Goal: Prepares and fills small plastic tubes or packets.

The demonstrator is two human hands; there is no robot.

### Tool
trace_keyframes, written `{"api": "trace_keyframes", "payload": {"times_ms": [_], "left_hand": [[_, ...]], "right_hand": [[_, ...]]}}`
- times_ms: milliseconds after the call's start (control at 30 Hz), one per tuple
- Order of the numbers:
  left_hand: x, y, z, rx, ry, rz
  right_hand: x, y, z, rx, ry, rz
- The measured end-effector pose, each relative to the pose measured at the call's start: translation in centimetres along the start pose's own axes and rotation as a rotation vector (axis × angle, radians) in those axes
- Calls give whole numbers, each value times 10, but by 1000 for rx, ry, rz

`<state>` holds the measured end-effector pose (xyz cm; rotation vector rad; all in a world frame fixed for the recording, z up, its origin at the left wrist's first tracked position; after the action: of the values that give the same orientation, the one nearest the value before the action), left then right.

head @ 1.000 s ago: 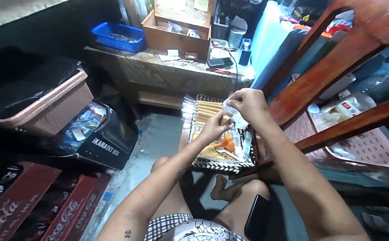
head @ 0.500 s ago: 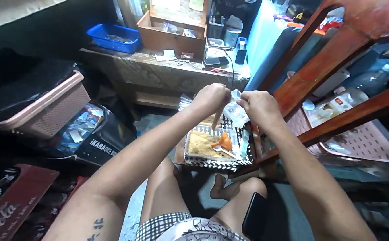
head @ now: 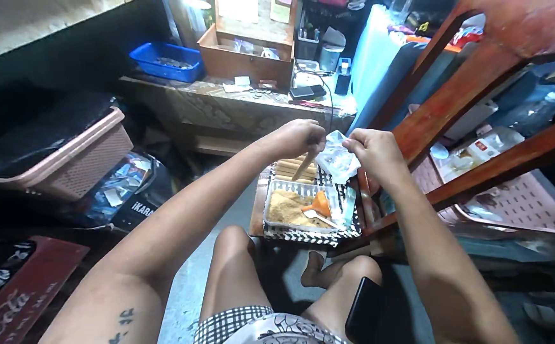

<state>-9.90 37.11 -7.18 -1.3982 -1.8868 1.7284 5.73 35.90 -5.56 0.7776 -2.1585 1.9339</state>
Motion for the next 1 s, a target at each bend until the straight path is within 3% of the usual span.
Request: {"api": "trace_keyframes", "payload": {"times_ms": [100,167,267,400,600,700,800,900,1000], "left_hand": [[-2,9,1,2,-126,348],[-7,17,-1,-41,-122,457],[-15,17,-9,-83,-98,192],[-25,15,-15,-21,-74,-133],[-35,15,-18,36,69,-374],[-55,1,-11,-32,179,-329],[-98,-20,-2,-138,296,-117],[-141,-26,-15,-168,264,165],[-148,-19,-45,-288,124,344]], "right_hand": [[9,-1,-7,46,-5,60],[15,0,-8,79,-8,124],[15,-3,-3,106,7,210],[-4,-4,8,94,6,229],[-16,0,30,-58,-65,175],[-22,-12,47,-228,-239,83],[-43,-42,67,-341,-460,-247],[-65,-39,57,-295,-621,-953],[-68,16,27,-345,-436,-1668]]}}
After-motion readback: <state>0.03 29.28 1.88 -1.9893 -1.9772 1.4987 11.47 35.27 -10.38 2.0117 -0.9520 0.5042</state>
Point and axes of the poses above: each hand's wrist, its own z-axis away from the middle knuckle, its own y-axis out of the palm, x = y × z, the point moved 6 cm from there along -z, towards the middle knuckle, and after that the axes turned 10 degrees about y, right-handed, at the moved point
